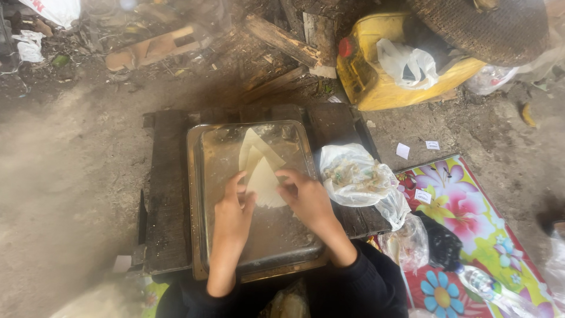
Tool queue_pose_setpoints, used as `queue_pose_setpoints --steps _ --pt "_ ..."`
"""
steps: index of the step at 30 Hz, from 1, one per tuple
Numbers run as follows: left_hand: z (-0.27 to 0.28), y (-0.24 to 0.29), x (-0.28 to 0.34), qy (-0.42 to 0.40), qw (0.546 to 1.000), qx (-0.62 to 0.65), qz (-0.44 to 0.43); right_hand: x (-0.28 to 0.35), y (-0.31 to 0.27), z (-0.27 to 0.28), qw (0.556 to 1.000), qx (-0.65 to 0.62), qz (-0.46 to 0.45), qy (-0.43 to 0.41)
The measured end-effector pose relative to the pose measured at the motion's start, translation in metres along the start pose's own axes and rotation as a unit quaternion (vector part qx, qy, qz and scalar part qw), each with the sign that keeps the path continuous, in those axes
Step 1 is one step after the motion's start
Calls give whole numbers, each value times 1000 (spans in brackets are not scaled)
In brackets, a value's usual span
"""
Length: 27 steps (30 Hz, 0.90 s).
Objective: The person wraps individual rolls by hand, placing a small amount of filling onto a square wrapper on a tray, rolling it tightly, and setting the finished roll aside in a plastic bag.
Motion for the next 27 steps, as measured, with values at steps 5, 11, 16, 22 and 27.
queue_pose_setpoints --steps 5,11,16,22,27 --pt "-1 -4 4 24 998 -44 -47 1 4 -8 993 45 81 74" --pt "-2 -1 8 1 989 -146 -22 1 5 -4 996 81 33 35" --pt "0 2 6 -3 978 -205 -28 3 6 27 996 87 28 6" --pt "-1 -1 5 -8 980 -198 -22 29 8 64 973 136 146 -114" --pt "-4 -5 4 -7 985 -170 -18 38 5 50 962 228 105 -111"
Point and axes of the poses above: each hand's wrist, its own x-axis away from the middle knuckle, its own z-axis out of the back of the hand, y = z × x, the point moved 1 cm from there along -x, towards the middle knuckle, and after that the axes turned 8 degrees about -z, right-handed, at the moved point
